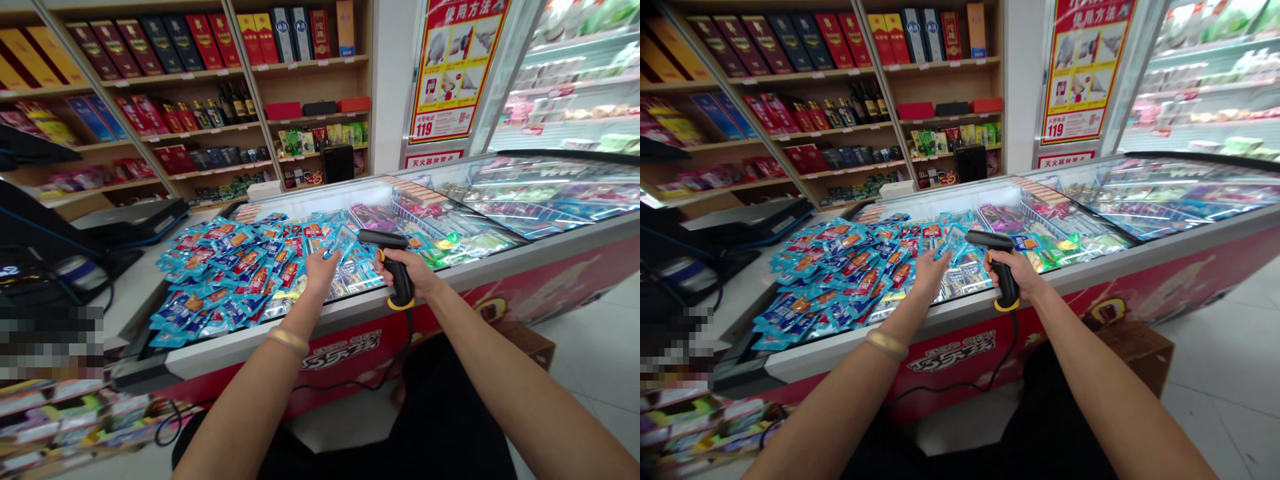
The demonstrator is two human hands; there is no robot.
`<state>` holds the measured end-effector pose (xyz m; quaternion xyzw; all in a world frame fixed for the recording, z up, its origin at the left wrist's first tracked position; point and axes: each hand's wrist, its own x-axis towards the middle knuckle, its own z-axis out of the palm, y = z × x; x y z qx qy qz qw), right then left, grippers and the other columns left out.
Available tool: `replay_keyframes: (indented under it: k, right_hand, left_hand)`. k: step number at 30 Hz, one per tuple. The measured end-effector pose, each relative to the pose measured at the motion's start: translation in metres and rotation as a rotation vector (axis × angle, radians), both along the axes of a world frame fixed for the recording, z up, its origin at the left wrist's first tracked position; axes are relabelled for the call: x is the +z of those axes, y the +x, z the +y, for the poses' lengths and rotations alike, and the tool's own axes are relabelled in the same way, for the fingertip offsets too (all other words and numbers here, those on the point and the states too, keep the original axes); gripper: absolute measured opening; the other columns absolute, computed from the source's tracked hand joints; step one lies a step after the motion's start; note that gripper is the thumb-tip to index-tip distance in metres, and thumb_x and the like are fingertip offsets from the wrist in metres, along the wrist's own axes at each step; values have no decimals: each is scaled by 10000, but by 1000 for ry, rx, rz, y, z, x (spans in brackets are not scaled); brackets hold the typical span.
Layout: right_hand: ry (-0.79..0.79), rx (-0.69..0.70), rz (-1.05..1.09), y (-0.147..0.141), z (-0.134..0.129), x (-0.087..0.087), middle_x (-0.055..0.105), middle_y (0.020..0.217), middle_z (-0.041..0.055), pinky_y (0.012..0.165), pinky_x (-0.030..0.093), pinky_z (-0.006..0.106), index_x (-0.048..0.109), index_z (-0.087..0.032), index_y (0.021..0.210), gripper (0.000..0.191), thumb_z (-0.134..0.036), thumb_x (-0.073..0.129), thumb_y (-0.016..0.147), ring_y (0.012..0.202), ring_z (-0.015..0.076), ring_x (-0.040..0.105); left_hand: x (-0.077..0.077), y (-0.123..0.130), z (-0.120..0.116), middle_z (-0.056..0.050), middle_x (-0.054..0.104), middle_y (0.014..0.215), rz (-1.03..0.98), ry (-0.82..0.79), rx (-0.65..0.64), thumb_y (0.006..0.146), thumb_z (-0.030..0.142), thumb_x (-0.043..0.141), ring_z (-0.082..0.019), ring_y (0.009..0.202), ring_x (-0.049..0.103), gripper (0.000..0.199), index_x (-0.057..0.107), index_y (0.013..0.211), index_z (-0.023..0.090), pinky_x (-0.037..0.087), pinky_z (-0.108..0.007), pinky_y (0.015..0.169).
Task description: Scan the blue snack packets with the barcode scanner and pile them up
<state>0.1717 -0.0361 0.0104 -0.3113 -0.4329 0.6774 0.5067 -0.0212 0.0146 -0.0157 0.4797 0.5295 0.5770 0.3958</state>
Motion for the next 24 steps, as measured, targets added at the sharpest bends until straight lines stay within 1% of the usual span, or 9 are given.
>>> replay_keyframes:
  k: [4, 7, 10, 12, 13, 15, 17, 19, 24]
  right_hand:
    - [15, -32, 10, -2, -3, 1, 585, 663, 2, 413, 428, 204, 625, -146, 769, 252, -372, 721, 712, 442, 68, 468]
    - [2, -24, 34, -11, -2, 2, 589, 671, -1, 412, 420, 202, 631, -152, 765, 247, -374, 719, 703, 439, 67, 472]
    - [-38, 19, 83, -30, -1, 3, 590, 671, 0, 408, 409, 199, 636, -155, 772, 236, -368, 707, 700, 434, 65, 469]
    - [-60, 63, 104, -46, -1, 3, 583, 663, 0, 406, 404, 198, 639, -152, 770, 232, -366, 700, 704, 432, 64, 464]
    - [-62, 84, 109, -53, 0, 2, 581, 663, 0, 404, 402, 197, 641, -150, 770, 231, -365, 697, 707, 433, 63, 464]
    - [-54, 118, 110, -65, 0, 1, 581, 673, 3, 404, 403, 198, 644, -147, 776, 229, -362, 693, 716, 436, 62, 461]
    - [-47, 136, 103, -72, 0, -1, 586, 687, 7, 405, 405, 201, 642, -146, 788, 229, -362, 689, 723, 437, 62, 459]
    - [-59, 140, 95, -74, 0, -1, 587, 690, 6, 403, 401, 200, 639, -148, 797, 235, -365, 689, 721, 438, 63, 462]
    - [-112, 131, 115, -70, 1, 1, 581, 687, 0, 413, 394, 194, 627, -150, 802, 239, -363, 686, 713, 438, 53, 435]
  left_hand:
    - [10, -8, -6, 51, 532, 546, 146, 93, 46, 771, 339, 651, -84, 462, 411, 474, 667, 1200, 139, 421, -229, 533]
    - [32, -35, -8, 2, 668, 713, 356, 258, 96, 841, 304, 560, -111, 516, 504, 400, 666, 1208, 186, 466, -252, 583]
    - [60, -80, -6, -51, 722, 998, 588, 428, 212, 886, 281, 486, -191, 879, 654, 371, 663, 1199, 191, 507, -317, 844]
    - [77, -114, -4, -67, 678, 1193, 758, 485, 308, 910, 257, 414, -212, 1127, 599, 400, 635, 1235, 186, 428, -357, 1023]
    - [83, -129, -2, -74, 640, 1270, 858, 463, 339, 923, 247, 368, -214, 1203, 557, 425, 612, 1267, 188, 381, -377, 1078]
    - [91, -156, -1, -88, 539, 1401, 1094, 270, 356, 932, 305, 364, -266, 1333, 439, 443, 575, 1309, 211, 263, -491, 1147]
    - [94, -174, -1, -99, 462, 1469, 1294, 31, 286, 933, 404, 369, -317, 1389, 355, 484, 525, 1358, 233, 122, -607, 1153]
    - [93, -182, -2, -107, 411, 1504, 1418, -103, 208, 939, 472, 324, -336, 1409, 315, 547, 457, 1412, 233, 37, -656, 1135]
    - [90, -177, -9, -130, 323, 1548, 1448, -38, 245, 937, 482, 296, -349, 1457, 192, 608, 375, 1464, 190, 68, -651, 1137]
